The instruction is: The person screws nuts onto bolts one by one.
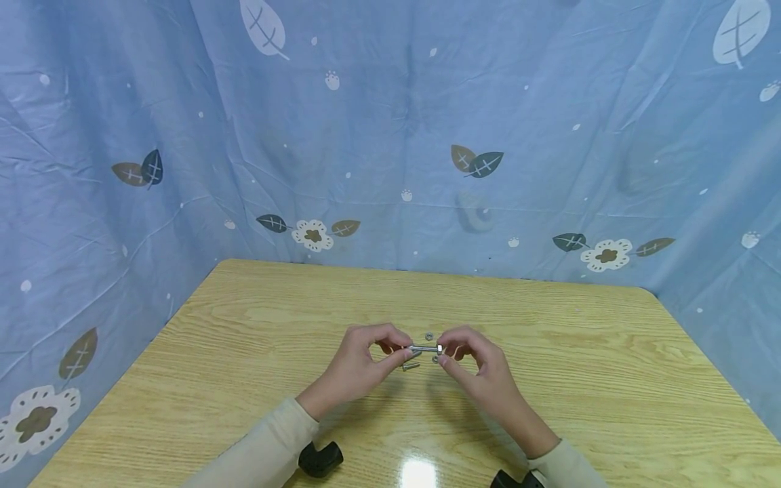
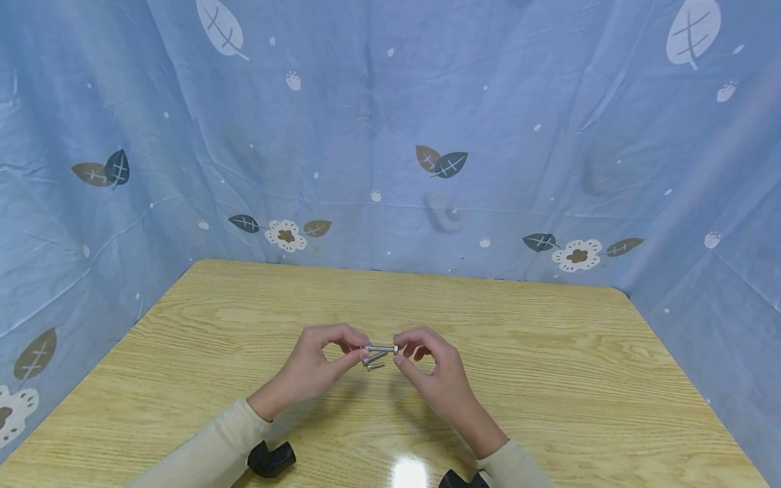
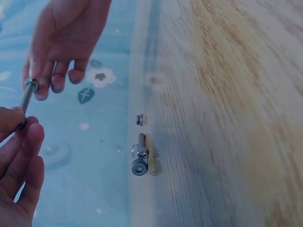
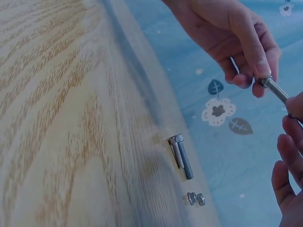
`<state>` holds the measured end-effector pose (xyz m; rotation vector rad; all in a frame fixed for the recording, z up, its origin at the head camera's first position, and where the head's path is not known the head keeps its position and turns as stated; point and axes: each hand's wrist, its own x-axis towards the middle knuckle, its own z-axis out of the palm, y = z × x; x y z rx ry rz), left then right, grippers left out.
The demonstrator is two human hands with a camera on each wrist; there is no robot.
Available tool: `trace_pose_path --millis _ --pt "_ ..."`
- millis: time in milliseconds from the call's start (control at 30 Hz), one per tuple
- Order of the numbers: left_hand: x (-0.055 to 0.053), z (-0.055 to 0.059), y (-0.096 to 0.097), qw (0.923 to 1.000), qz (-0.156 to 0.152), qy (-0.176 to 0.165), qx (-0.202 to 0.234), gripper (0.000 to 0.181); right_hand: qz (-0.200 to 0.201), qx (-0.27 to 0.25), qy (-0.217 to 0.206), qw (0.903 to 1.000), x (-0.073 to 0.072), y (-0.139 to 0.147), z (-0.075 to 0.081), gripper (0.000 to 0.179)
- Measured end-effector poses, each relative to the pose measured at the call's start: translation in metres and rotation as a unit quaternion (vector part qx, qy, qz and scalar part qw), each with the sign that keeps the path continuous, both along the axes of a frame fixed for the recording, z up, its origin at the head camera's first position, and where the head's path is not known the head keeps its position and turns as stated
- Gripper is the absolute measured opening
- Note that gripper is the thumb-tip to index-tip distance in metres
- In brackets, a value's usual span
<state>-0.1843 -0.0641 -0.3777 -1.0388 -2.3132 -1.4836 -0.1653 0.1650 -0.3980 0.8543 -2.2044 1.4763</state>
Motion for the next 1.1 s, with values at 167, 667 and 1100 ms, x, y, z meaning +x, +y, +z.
trace_pose_path --millis 167,667,1100 --pt "0.0004 0.0004 0.0006 1.0000 -0.001 -0.001 0.001 0.006 -0.012 0.005 -0.026 0.9996 0.0026 -0.0001 0.0033 0.021" --pt "-0.0004 -0.0006 0.0008 1.0000 0.000 0.000 -0.001 0.008 0.003 -0.004 -0.007 1.0000 0.0004 0.0005 0.0007 0.023" --pt "-0.0008 0.0001 0.0012 1.0000 0.003 0.002 0.001 0.008 0.002 0.002 -0.024 0.9997 0.0009 -0.0002 0.0022 0.026"
